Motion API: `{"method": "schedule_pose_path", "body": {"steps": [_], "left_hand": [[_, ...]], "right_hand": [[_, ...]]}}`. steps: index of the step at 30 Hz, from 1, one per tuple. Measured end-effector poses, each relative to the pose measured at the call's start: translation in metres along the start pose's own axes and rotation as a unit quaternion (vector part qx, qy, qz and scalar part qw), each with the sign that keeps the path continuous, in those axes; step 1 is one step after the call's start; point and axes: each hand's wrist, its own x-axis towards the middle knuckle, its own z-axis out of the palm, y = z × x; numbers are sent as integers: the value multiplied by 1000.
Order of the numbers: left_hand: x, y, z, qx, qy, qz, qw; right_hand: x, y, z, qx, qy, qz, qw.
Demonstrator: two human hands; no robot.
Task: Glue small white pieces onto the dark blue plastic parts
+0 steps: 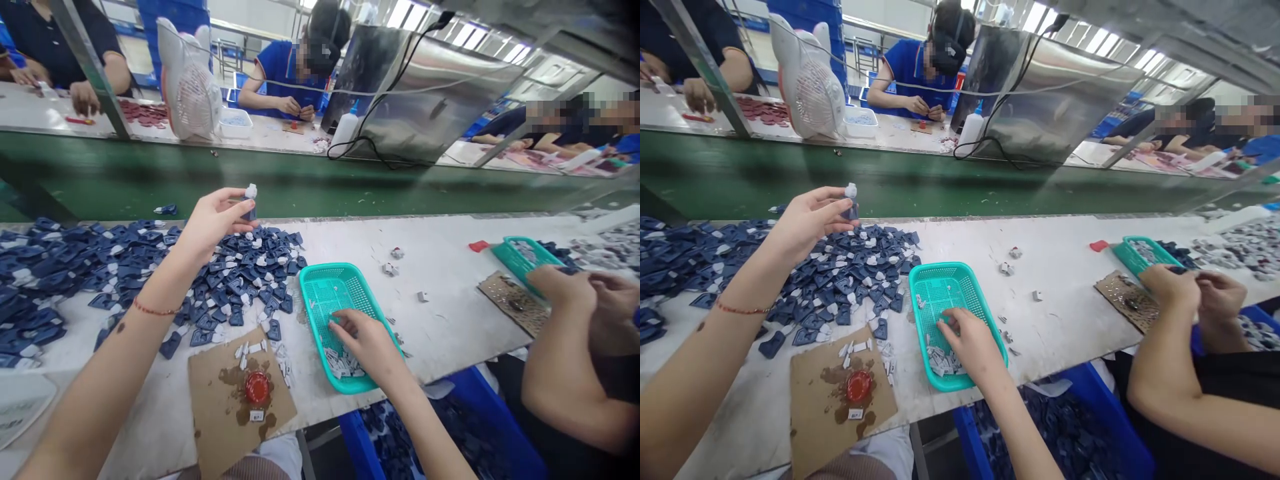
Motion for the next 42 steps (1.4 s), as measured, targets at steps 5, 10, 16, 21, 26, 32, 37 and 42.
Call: {"method": "schedule_pose_path", "body": {"steps": [5,10,16,21,26,32,37,42], "left_hand": [[-77,7,-19,-87,-3,-42,995],[-153,-21,-46,-134,16,-140,981],[-217,-63,-58,-220,100,-189,952],[-247,-88,-57,-218,82,-187,954],[-262,-104,-50,-211,67,-172,960],[-266,-108,-41,-215,26,-113,970],[-267,-111,-39,-211,20,-96,973],[-268,-115,-41,-220,10,-87,972]], "right_hand": [[-1,-9,8,-15,2,-5,1000],[-3,-10,10,-24,22,-2,999],[-1,-7,15,-23,47,36,998],[5,-9,16,-28,56,60,996],[-2,-21,14,-28,84,76,993],[-40,-86,15,41,59,-42,997],[-56,-124,33,65,-38,-161,984],[-52,-127,41,44,-53,-201,977]]}}
